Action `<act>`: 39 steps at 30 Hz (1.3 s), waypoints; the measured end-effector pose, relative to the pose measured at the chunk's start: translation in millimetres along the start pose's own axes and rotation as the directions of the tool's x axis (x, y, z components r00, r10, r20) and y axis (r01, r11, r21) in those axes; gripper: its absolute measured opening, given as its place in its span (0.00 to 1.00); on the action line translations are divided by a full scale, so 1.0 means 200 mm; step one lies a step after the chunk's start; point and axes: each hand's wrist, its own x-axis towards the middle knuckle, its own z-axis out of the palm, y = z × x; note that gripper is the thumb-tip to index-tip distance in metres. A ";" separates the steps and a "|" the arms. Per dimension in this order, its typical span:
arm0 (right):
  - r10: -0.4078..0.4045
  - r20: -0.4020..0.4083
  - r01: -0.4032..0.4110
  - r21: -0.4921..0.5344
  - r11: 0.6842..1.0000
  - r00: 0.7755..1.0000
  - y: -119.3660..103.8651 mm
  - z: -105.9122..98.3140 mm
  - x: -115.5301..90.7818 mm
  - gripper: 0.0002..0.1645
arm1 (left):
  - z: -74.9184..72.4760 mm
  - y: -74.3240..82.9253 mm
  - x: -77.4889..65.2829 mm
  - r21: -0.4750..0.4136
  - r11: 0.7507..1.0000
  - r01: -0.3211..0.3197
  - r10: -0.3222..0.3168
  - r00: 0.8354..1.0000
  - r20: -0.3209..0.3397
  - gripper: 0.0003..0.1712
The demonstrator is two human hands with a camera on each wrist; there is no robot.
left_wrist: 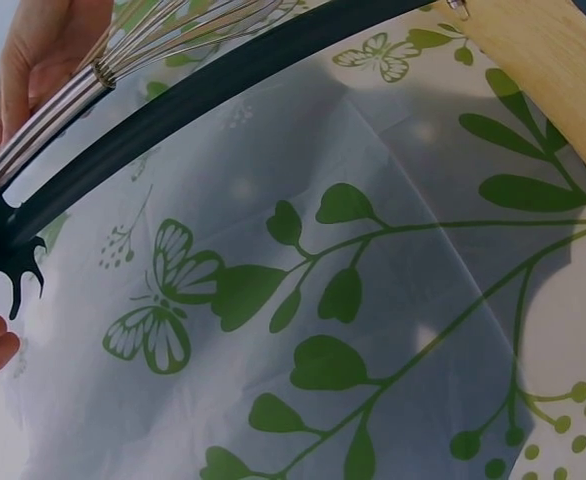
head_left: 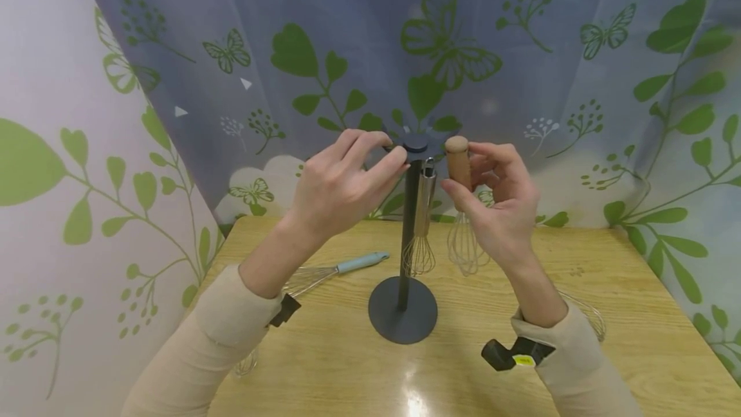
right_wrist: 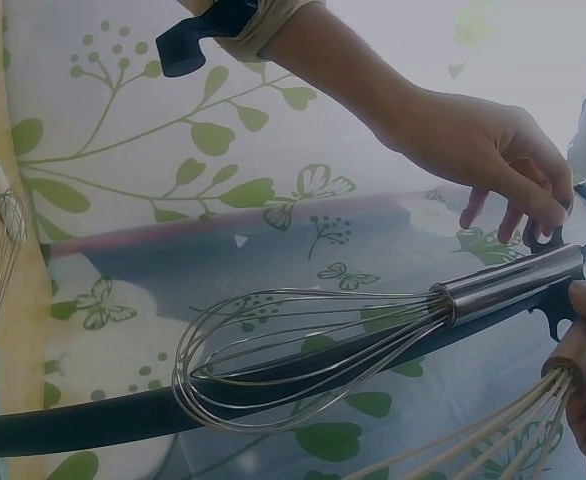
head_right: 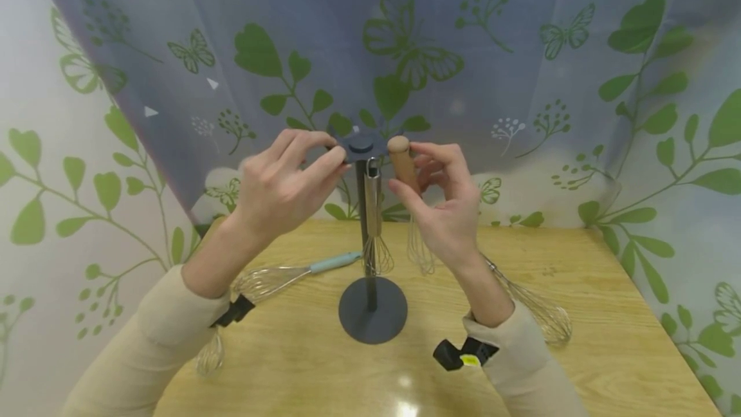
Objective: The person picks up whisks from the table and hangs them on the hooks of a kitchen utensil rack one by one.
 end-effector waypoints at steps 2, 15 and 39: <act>0.001 0.003 -0.001 -0.002 1.000 1.000 0.00 0.00 0.00 0.30 | 0.00 0.00 0.00 0.001 1.000 0.000 0.000 1.000 0.000 0.06; 0.005 0.010 -0.005 0.006 1.000 1.000 0.00 0.00 -0.01 0.31 | 0.01 0.00 -0.01 0.001 1.000 -0.004 0.004 1.000 0.002 0.06; 0.022 0.023 -0.023 0.031 0.999 0.999 0.02 0.01 -0.03 0.31 | 0.01 0.00 0.00 -0.005 1.000 0.000 0.000 1.000 0.011 0.06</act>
